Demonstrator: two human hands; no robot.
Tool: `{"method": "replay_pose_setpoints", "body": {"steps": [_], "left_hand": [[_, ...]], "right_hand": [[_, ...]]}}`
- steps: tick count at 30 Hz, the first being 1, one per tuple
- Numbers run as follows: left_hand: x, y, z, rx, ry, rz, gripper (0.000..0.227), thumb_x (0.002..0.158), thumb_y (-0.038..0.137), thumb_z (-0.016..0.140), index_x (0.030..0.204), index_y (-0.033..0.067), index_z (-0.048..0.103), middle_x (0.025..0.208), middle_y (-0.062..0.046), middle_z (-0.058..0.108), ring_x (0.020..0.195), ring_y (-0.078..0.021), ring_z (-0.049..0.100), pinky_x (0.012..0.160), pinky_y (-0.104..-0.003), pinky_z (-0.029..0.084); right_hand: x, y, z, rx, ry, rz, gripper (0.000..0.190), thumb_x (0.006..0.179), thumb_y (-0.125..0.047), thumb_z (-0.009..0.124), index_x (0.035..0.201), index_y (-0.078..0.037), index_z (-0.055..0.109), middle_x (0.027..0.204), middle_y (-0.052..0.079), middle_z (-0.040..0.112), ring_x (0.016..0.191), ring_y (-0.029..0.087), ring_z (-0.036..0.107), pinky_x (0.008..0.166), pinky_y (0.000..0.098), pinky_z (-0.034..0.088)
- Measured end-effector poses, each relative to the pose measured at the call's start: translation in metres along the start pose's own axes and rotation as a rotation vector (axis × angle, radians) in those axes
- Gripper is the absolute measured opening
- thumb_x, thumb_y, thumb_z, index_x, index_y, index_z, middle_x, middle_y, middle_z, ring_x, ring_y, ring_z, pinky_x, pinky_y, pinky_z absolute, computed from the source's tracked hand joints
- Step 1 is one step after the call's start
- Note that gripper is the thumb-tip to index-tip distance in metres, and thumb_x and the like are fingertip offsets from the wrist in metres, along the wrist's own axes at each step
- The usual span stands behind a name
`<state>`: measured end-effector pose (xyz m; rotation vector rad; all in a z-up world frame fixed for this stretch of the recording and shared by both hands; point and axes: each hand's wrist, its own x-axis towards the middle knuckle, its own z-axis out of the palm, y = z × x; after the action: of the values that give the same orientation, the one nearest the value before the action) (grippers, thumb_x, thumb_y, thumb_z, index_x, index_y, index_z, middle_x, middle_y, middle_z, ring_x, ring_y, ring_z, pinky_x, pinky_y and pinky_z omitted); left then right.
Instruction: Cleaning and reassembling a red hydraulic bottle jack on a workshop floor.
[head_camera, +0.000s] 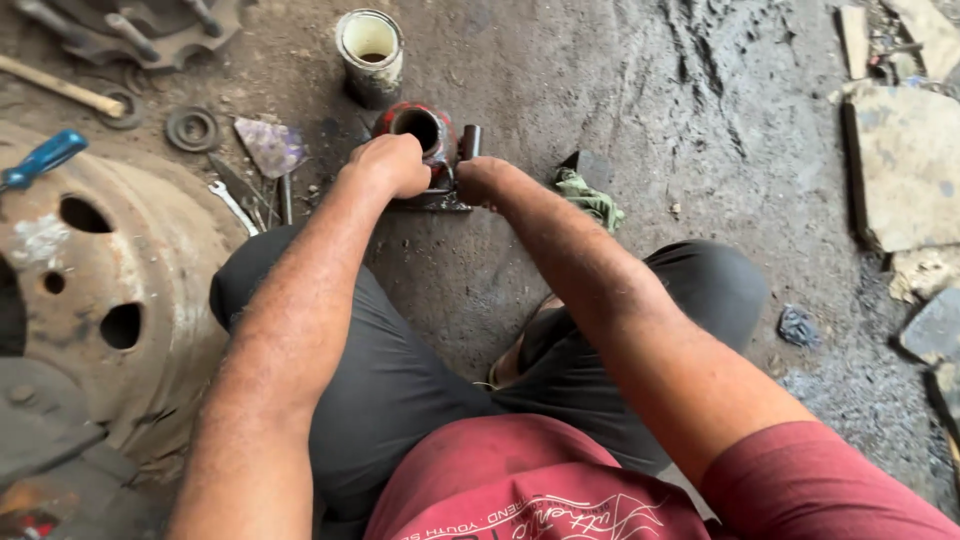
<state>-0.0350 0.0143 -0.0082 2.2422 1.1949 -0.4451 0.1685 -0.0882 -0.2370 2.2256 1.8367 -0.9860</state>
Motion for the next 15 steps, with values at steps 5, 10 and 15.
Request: {"method": "replay_pose_setpoints", "body": {"steps": [5, 10, 15], "left_hand": [[-0.016, 0.002, 0.005, 0.012, -0.054, 0.045, 0.035, 0.092, 0.027, 0.066, 0.112, -0.0001, 0.075, 0.117, -0.025, 0.072, 0.111, -0.0392, 0.069, 0.099, -0.048, 0.054], [-0.009, 0.024, 0.017, 0.072, -0.126, 0.104, 0.037, 0.094, 0.031, 0.066, 0.110, -0.0014, 0.074, 0.116, -0.025, 0.072, 0.110, -0.0399, 0.069, 0.095, -0.051, 0.054], [0.007, 0.040, 0.016, 0.053, -0.097, 0.116, 0.032, 0.093, 0.029, 0.065, 0.108, 0.0017, 0.074, 0.116, -0.023, 0.071, 0.110, -0.0402, 0.068, 0.094, -0.052, 0.054]], "right_hand": [[0.011, -0.019, -0.038, -0.335, 0.024, -0.022, 0.021, 0.085, -0.016, 0.066, 0.102, -0.007, 0.077, 0.102, 0.018, 0.075, 0.098, 0.033, 0.075, 0.083, 0.0440, 0.060], [-0.022, -0.011, -0.016, -0.116, 0.042, 0.091, 0.022, 0.086, -0.012, 0.062, 0.103, -0.009, 0.076, 0.103, 0.018, 0.076, 0.100, 0.035, 0.074, 0.085, 0.0456, 0.060], [-0.029, -0.004, -0.023, -0.144, 0.070, 0.119, 0.021, 0.089, -0.016, 0.062, 0.102, -0.009, 0.078, 0.103, 0.018, 0.075, 0.102, 0.036, 0.073, 0.087, 0.0461, 0.059]]}}
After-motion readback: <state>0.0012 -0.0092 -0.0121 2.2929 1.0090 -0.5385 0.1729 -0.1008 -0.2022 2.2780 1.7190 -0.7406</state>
